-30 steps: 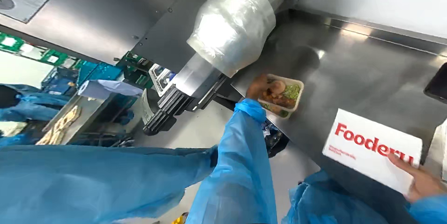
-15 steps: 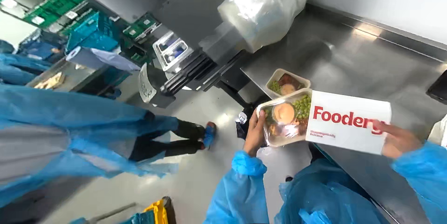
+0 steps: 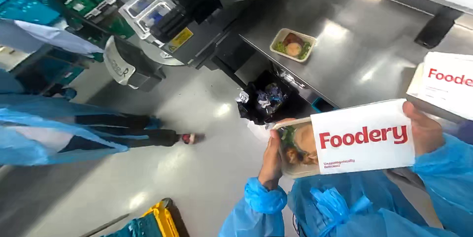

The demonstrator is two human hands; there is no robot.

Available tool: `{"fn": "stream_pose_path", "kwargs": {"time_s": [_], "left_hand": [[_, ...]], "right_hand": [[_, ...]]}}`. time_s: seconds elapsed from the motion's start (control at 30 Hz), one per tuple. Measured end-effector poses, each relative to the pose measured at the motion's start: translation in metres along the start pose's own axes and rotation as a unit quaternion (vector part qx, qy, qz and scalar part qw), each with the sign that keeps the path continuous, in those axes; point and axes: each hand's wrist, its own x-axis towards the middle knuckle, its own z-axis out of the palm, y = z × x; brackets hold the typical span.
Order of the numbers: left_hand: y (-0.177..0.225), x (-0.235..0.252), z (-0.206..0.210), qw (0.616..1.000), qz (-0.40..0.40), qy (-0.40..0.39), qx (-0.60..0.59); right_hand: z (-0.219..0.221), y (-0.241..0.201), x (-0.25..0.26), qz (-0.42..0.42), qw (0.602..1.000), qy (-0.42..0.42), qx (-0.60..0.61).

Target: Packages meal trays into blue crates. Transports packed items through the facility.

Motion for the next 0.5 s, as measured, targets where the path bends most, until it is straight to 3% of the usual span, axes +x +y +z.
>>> {"fn": "stream_pose_path", "kwargs": {"time_s": [0.13,0.23,0.3,0.4,0.43,0.47,0.5], "left_hand": [[-0.022,-0.001,0.037,0.994,-0.038,-0.034,-0.095],[-0.037,0.011,0.112,0.981,-0.094,-0.096,-0.137],[-0.037,0.023,0.17,0.978,-0.135,-0.125,-0.101],[-0.049,0.05,0.26,0.951,-0.191,-0.238,-0.045],[-0.063,0.067,0.289,0.943,-0.136,-0.304,0.026],[-0.083,0.092,0.313,0.921,-0.029,-0.361,0.144],[-0.103,0.122,0.334,0.872,0.102,-0.385,0.284]], "right_hand": [[-0.071,-0.026,-0.038,-0.028,0.989,-0.041,-0.139],[-0.061,-0.026,-0.092,0.074,0.988,0.073,-0.112],[-0.066,-0.045,-0.093,0.148,0.977,0.139,-0.068],[-0.145,-0.087,-0.104,0.149,0.967,0.192,-0.07],[-0.175,-0.103,-0.113,0.129,0.96,0.227,-0.1],[-0.203,-0.118,-0.122,0.113,0.943,0.282,-0.136],[-0.232,-0.131,-0.13,0.109,0.91,0.355,-0.183]]}}
